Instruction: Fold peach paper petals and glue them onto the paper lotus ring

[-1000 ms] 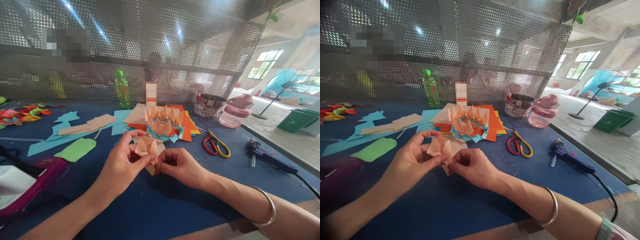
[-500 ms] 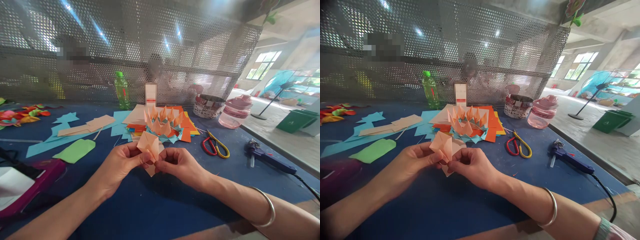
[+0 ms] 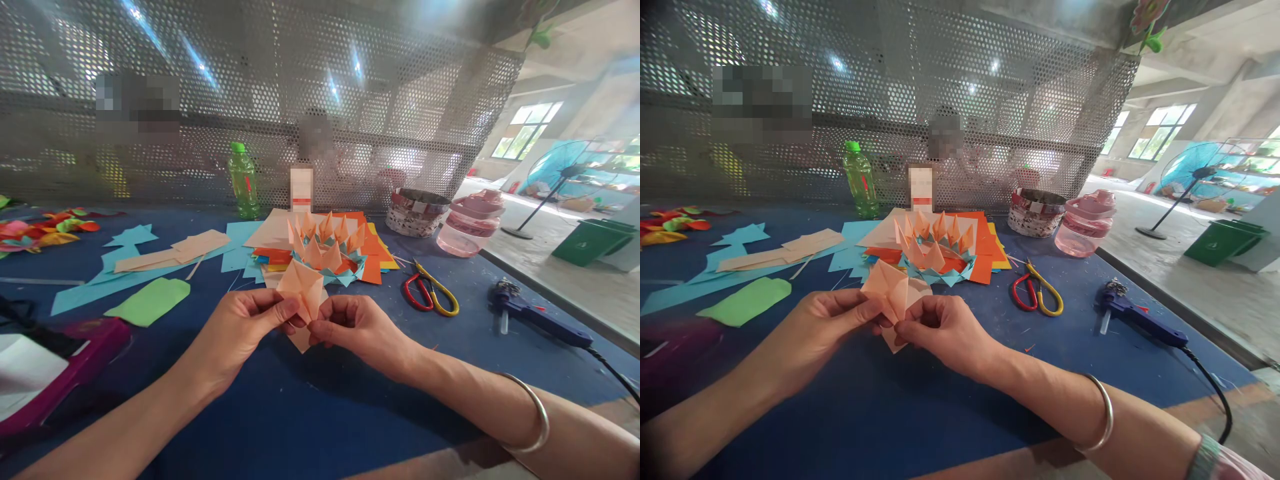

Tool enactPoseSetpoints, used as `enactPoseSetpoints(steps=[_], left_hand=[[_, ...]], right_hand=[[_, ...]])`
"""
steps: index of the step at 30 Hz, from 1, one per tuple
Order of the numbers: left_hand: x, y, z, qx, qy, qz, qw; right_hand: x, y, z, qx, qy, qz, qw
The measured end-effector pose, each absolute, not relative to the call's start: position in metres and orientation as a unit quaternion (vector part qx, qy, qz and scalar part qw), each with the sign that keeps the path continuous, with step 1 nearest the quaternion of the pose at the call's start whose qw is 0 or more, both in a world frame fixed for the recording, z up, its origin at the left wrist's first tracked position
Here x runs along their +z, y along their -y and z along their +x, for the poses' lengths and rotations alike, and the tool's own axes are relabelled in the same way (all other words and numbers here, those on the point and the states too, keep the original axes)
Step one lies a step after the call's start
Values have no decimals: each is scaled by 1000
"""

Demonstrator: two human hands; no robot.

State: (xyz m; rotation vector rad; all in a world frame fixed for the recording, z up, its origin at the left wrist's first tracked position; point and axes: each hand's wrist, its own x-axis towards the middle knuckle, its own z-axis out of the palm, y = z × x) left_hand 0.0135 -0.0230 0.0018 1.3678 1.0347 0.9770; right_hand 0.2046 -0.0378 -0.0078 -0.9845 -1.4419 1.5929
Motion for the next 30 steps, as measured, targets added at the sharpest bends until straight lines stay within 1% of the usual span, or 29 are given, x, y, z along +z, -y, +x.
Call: enactPoseSetpoints(steps=[8,16,24,30], left_hand=[[10,27,16,404,-469,585,524],[12,27,17,393,-477,609,496],[8,26,16,384,-457,626,502],[5,26,18,410,-454,603,512]], right_hand=[[-8,40,203,614,575,-398,366],[-8,42,204,579,608,-422,343],[-13,42,204,551,631,-431,336],[-11,43,203,546,638,-421,343]])
